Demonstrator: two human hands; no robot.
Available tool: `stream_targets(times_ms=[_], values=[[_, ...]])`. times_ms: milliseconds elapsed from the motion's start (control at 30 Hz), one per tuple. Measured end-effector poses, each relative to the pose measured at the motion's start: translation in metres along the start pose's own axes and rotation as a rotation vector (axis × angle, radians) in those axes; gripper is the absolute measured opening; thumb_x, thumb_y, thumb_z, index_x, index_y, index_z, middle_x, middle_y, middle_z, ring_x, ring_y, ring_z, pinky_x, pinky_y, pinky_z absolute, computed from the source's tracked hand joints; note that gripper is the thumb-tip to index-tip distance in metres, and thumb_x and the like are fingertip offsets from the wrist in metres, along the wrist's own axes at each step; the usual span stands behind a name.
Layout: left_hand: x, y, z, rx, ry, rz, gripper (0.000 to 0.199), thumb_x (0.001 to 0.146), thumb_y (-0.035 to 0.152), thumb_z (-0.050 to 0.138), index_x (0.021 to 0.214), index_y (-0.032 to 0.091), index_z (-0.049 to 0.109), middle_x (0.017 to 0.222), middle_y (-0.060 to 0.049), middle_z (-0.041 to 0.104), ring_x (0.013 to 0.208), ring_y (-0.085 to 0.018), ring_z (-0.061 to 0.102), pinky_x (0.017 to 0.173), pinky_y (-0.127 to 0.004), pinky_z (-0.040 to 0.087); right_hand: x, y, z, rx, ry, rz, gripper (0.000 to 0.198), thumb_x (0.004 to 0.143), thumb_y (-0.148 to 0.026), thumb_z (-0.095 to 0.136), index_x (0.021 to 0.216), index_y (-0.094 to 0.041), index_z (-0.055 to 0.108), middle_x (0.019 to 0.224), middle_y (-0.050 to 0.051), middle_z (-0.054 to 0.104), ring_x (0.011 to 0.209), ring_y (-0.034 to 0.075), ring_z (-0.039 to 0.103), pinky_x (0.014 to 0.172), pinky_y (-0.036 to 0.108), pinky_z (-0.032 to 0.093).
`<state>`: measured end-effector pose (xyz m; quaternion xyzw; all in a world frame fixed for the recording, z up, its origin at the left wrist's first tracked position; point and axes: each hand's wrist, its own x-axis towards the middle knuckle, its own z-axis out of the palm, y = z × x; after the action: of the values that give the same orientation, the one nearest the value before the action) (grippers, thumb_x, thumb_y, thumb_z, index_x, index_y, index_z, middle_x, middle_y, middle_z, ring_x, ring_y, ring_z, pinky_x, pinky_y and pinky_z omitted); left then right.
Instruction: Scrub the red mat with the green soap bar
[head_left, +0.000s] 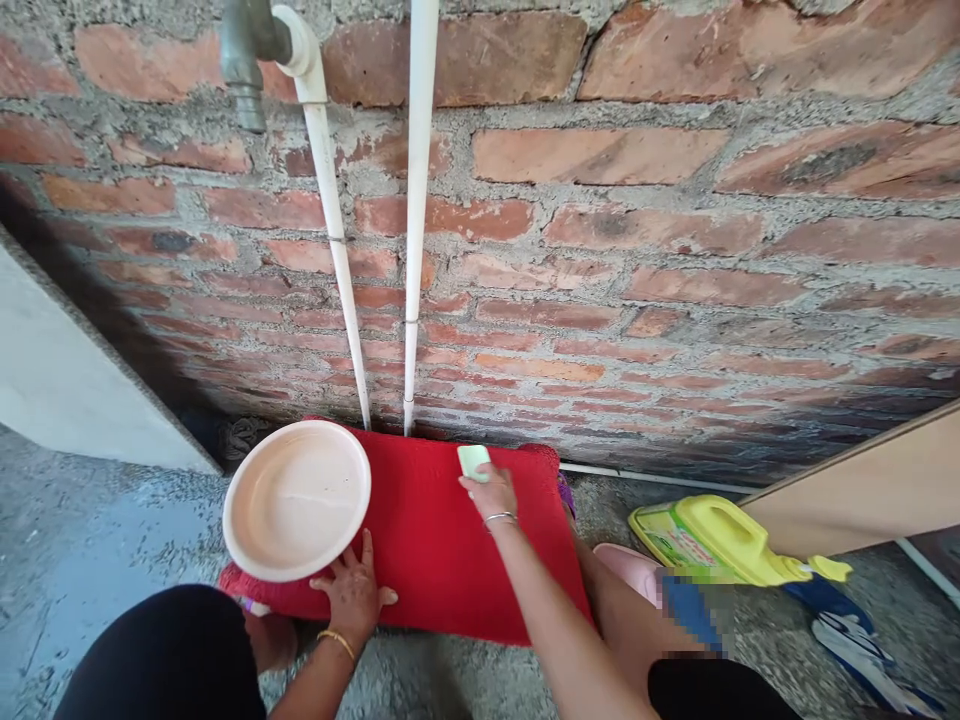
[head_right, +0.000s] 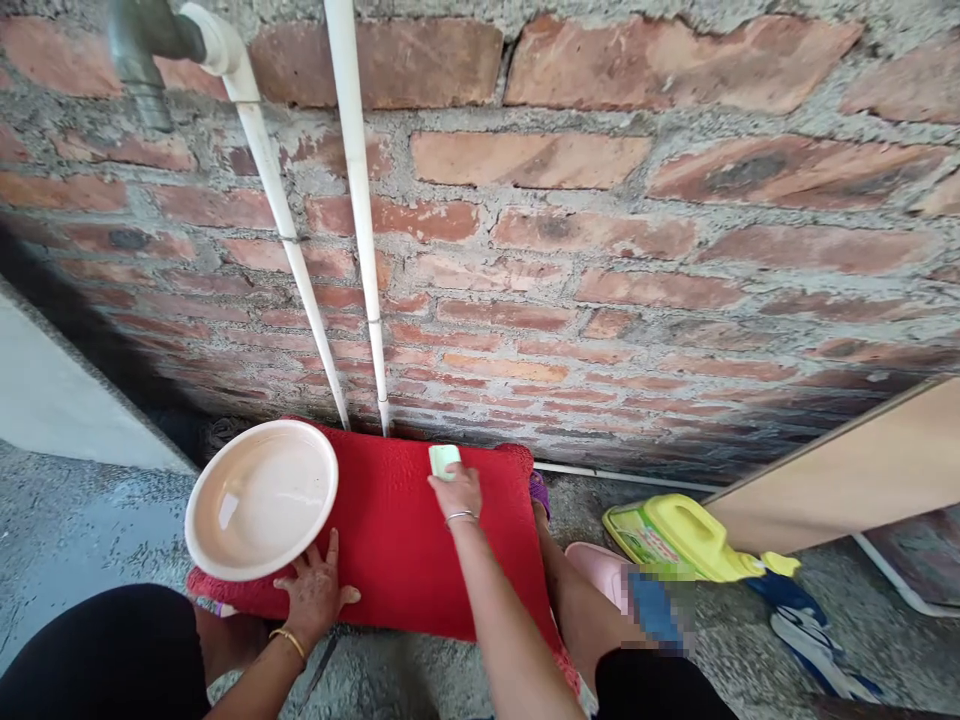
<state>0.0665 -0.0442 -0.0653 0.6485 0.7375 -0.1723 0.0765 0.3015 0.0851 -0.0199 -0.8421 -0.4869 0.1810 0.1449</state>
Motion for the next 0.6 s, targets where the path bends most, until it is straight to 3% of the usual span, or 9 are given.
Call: stream_targets(times_ms=[133,233,300,433,600], values=[[0.0,0.0,-0.004,-0.028,-0.012,-0.004,0.1,0.066,0.067,0.068,0.149,0.032,0.026,0.133,-0.022,0.048,0.117,-0.044,0.046,0.083,-0.068,0.043,-0.034,-0.07,0.049,0.051,-0.171,-0.2,0.029,0.068,-0.038,0.077,0.094,-0.027,0.067,0.102,0.002,0.058,0.087,0.015,0.058,0.082,0.028,0.046],[0.0,0.0,-0.007,-0.048,-0.016,-0.004,0.099,0.064,0.066,0.07,0.148,0.033,0.029,0.134,-0.021,0.048,0.117,-0.044,0.045,0.083,-0.07,0.042,-0.054,-0.109,0.076,0.058,-0.276,-0.295,0.027,0.07,-0.036,0.073,0.095,-0.028,0.067,0.103,0.003,0.056,0.091,0.017,0.057,0.081,0.027,0.043],[0.001,0.0,-0.008,-0.053,-0.013,-0.007,0.1,0.063,0.067,0.071,0.148,0.033,0.031,0.135,-0.021,0.048,0.116,-0.044,0.046,0.083,-0.07,0.041,-0.06,-0.12,0.085,0.035,-0.318,-0.325,0.024,0.073,-0.034,0.069,0.096,-0.027,0.067,0.104,0.004,0.056,0.092,0.018,0.057,0.08,0.028,0.041],[0.001,-0.001,-0.007,-0.043,-0.002,-0.001,0.101,0.063,0.067,0.071,0.148,0.032,0.03,0.135,-0.022,0.048,0.115,-0.043,0.047,0.082,-0.07,0.042,-0.054,-0.109,0.084,0.007,-0.308,-0.342,0.027,0.07,-0.035,0.073,0.095,-0.026,0.067,0.104,0.004,0.055,0.093,0.019,0.056,0.082,0.028,0.04],[0.0,-0.001,-0.005,-0.023,0.004,0.007,0.096,0.067,0.063,0.07,0.149,0.031,0.029,0.134,-0.022,0.049,0.115,-0.043,0.048,0.08,-0.069,0.044,-0.028,-0.057,0.052,0.0,-0.223,-0.207,0.03,0.068,-0.035,0.074,0.096,-0.027,0.067,0.101,0.002,0.053,0.088,0.016,0.057,0.081,0.026,0.042]])
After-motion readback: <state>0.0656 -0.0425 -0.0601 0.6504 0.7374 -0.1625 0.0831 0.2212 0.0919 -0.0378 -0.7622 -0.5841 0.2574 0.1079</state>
